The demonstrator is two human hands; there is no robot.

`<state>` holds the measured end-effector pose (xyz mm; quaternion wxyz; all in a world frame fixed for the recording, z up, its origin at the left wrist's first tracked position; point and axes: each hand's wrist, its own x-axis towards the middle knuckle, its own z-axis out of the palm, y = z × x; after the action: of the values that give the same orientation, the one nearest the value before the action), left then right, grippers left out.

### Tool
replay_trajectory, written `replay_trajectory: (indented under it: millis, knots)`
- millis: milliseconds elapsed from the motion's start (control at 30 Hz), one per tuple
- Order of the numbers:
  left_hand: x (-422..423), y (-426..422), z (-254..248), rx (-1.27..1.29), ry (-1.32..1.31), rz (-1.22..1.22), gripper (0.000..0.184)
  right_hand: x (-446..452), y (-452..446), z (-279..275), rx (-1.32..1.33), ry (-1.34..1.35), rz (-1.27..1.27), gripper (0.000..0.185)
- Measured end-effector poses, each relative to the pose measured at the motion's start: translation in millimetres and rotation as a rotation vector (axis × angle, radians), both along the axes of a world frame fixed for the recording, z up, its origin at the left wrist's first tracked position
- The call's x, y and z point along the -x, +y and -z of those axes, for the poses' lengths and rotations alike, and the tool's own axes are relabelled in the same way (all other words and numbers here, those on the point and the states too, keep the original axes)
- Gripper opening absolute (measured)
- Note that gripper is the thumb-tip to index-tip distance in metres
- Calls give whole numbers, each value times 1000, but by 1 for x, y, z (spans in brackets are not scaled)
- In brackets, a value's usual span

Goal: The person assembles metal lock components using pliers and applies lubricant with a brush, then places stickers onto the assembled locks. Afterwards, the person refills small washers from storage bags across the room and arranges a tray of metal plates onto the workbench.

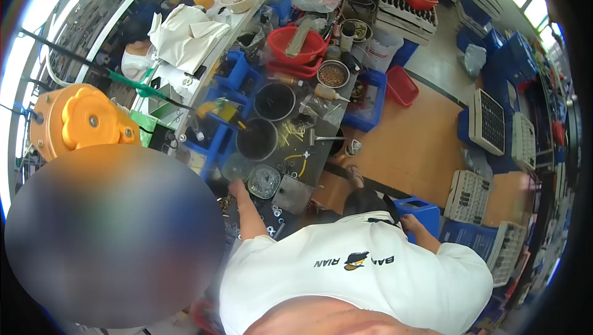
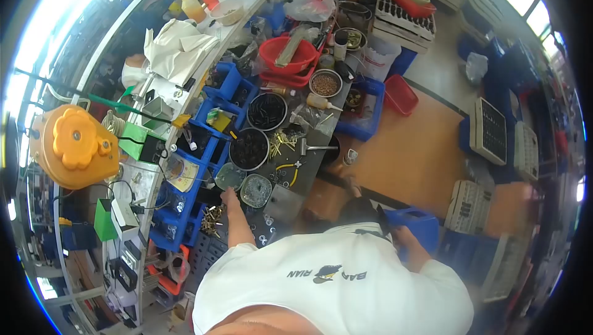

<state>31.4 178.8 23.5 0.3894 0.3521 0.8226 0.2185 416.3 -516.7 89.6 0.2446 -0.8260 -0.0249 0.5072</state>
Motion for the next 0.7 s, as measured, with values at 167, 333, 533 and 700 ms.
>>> replay_trajectory:
  millis: [167, 333, 533, 700]
  knots:
    - [46, 6, 53, -144, -390, -31, 20, -108, 106, -3, -8, -51, -251, 26]
    - [48, -77, 17, -325, -394, -73, 22, -234, 254, 30, -156, 8, -299, 25]
    - [13, -180, -27, -408, -416, -279, 26, -278, 521, -52, -637, -16, -815, 29]
    - [-83, -270, -123, -376, -678, -761, 30, -182, 679, -144, -969, 270, -716, 33]
